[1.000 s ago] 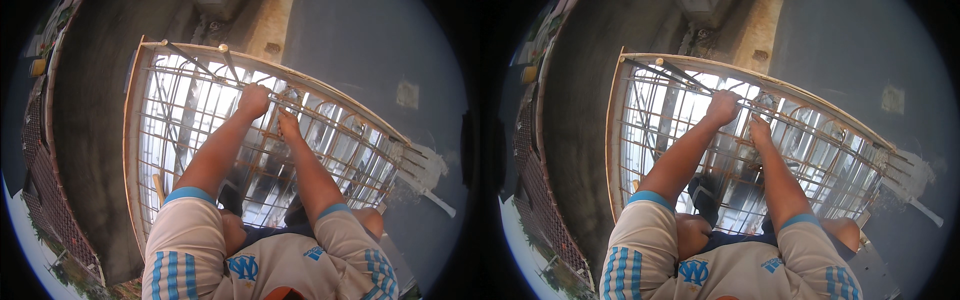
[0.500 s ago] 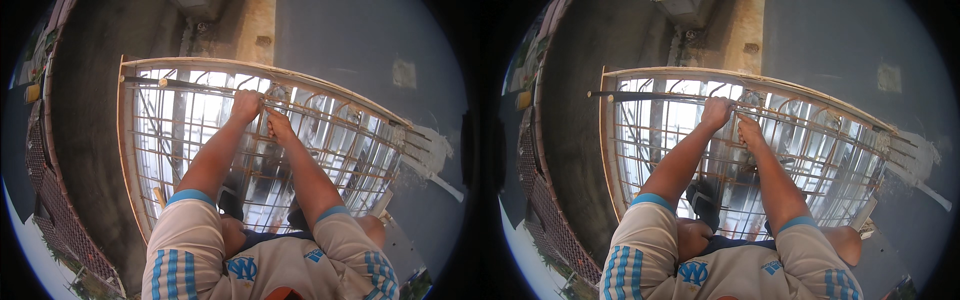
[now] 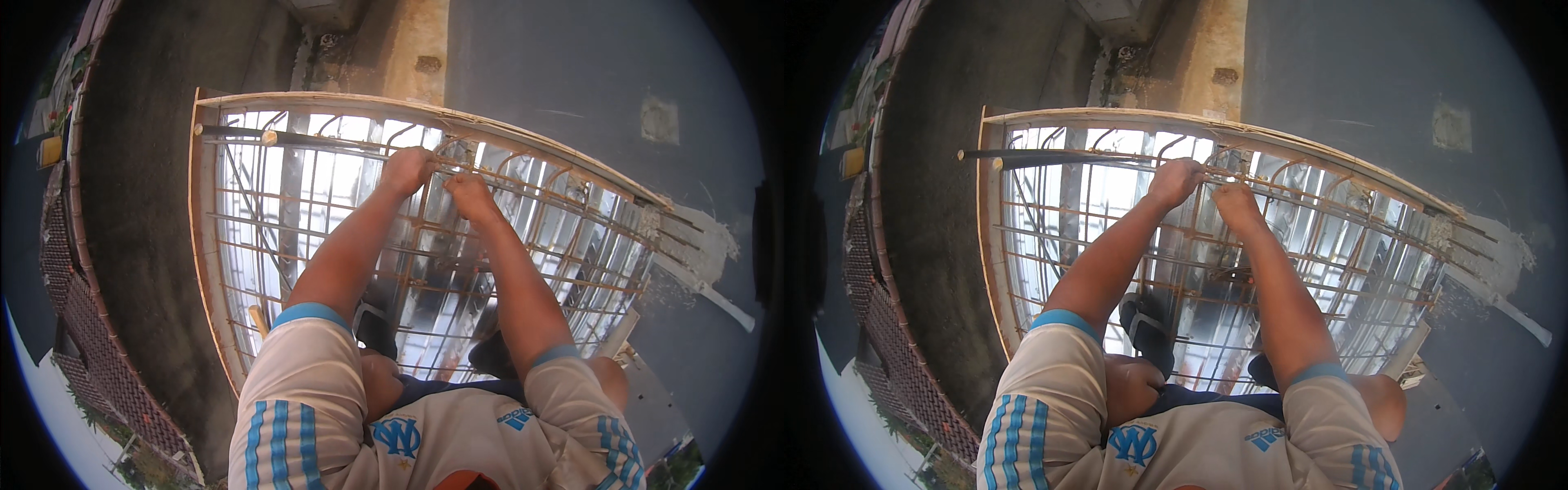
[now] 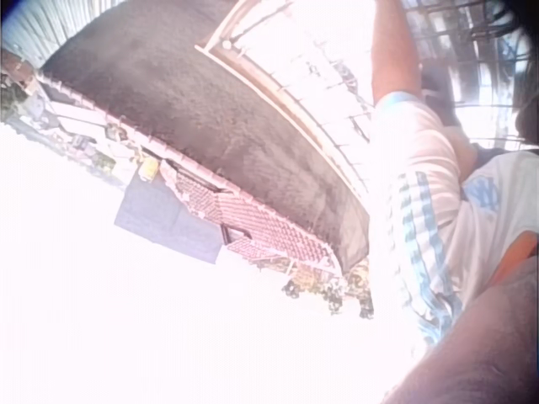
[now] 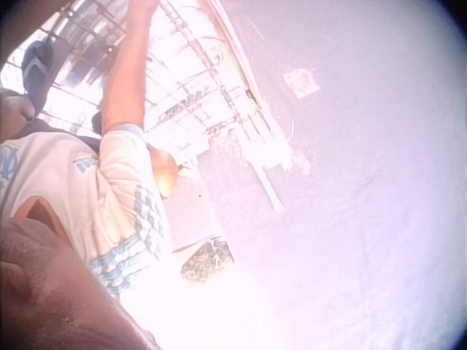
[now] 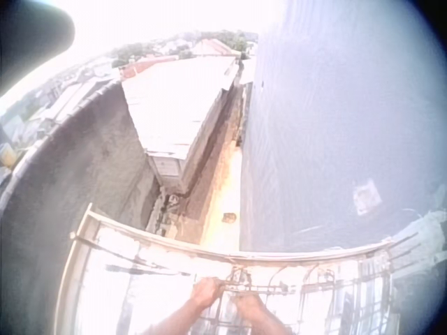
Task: The person is assembling a metal grid structure on a rooftop. They use pliers to bend and secure metal rods into a grid pattern, repeatedly adjusting and tightening the connections.
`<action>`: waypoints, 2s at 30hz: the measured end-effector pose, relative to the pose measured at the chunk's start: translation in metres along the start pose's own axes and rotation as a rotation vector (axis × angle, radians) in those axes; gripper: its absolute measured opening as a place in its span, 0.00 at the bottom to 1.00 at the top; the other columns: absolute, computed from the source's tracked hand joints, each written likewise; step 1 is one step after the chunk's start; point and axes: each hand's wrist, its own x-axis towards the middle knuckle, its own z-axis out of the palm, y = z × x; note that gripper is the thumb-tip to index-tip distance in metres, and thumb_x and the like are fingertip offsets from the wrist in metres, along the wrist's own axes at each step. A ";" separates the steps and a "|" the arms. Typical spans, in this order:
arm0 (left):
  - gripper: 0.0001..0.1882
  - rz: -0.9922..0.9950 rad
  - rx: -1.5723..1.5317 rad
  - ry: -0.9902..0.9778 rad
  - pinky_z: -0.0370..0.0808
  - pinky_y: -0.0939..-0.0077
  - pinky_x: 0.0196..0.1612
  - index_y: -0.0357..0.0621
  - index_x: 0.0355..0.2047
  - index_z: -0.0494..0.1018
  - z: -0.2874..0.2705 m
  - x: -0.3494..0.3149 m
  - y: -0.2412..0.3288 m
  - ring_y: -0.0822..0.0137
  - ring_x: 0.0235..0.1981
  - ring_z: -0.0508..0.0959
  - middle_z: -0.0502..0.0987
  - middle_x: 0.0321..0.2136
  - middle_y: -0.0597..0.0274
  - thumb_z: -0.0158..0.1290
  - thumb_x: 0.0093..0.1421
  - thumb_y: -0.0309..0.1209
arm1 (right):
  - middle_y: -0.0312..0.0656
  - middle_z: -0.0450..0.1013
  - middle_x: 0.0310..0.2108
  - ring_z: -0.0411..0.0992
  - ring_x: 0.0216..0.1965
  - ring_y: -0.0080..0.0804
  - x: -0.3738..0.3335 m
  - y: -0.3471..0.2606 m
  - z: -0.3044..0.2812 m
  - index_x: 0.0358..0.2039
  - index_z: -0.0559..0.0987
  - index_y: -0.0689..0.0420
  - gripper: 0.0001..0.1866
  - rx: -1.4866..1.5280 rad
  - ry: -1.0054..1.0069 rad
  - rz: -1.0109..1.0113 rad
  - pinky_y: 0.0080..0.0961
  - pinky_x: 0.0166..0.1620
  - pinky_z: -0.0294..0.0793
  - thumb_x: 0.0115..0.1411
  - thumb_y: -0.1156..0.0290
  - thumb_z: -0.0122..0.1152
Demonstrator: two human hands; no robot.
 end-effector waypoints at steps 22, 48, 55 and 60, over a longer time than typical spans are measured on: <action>0.07 0.173 -0.011 0.160 0.73 0.60 0.45 0.43 0.30 0.79 0.017 -0.013 -0.009 0.53 0.39 0.78 0.80 0.33 0.53 0.55 0.50 0.28 | 0.59 0.75 0.28 0.75 0.33 0.53 0.000 -0.074 -0.011 0.26 0.80 0.64 0.13 -0.399 0.076 -0.322 0.40 0.41 0.72 0.52 0.67 0.54; 0.09 0.108 -0.064 0.255 0.74 0.59 0.40 0.47 0.29 0.82 0.031 -0.004 -0.018 0.53 0.33 0.80 0.81 0.29 0.52 0.53 0.50 0.31 | 0.57 0.77 0.36 0.76 0.39 0.54 -0.006 -0.014 0.012 0.32 0.80 0.62 0.15 -0.864 0.129 -0.071 0.44 0.45 0.74 0.58 0.63 0.52; 0.08 -0.001 -0.081 0.057 0.75 0.61 0.44 0.43 0.33 0.80 0.009 -0.008 -0.005 0.50 0.38 0.79 0.80 0.34 0.51 0.55 0.52 0.27 | 0.43 0.71 0.21 0.71 0.24 0.33 -0.023 -0.017 0.027 0.29 0.78 0.64 0.18 0.158 -0.120 0.015 0.32 0.31 0.71 0.61 0.59 0.53; 0.09 0.041 -0.053 0.126 0.74 0.59 0.45 0.44 0.33 0.81 0.014 -0.014 -0.012 0.49 0.38 0.79 0.80 0.35 0.50 0.54 0.53 0.29 | 0.46 0.74 0.27 0.72 0.29 0.41 -0.032 -0.006 -0.021 0.35 0.77 0.63 0.18 -0.042 0.024 -0.053 0.36 0.36 0.71 0.62 0.58 0.55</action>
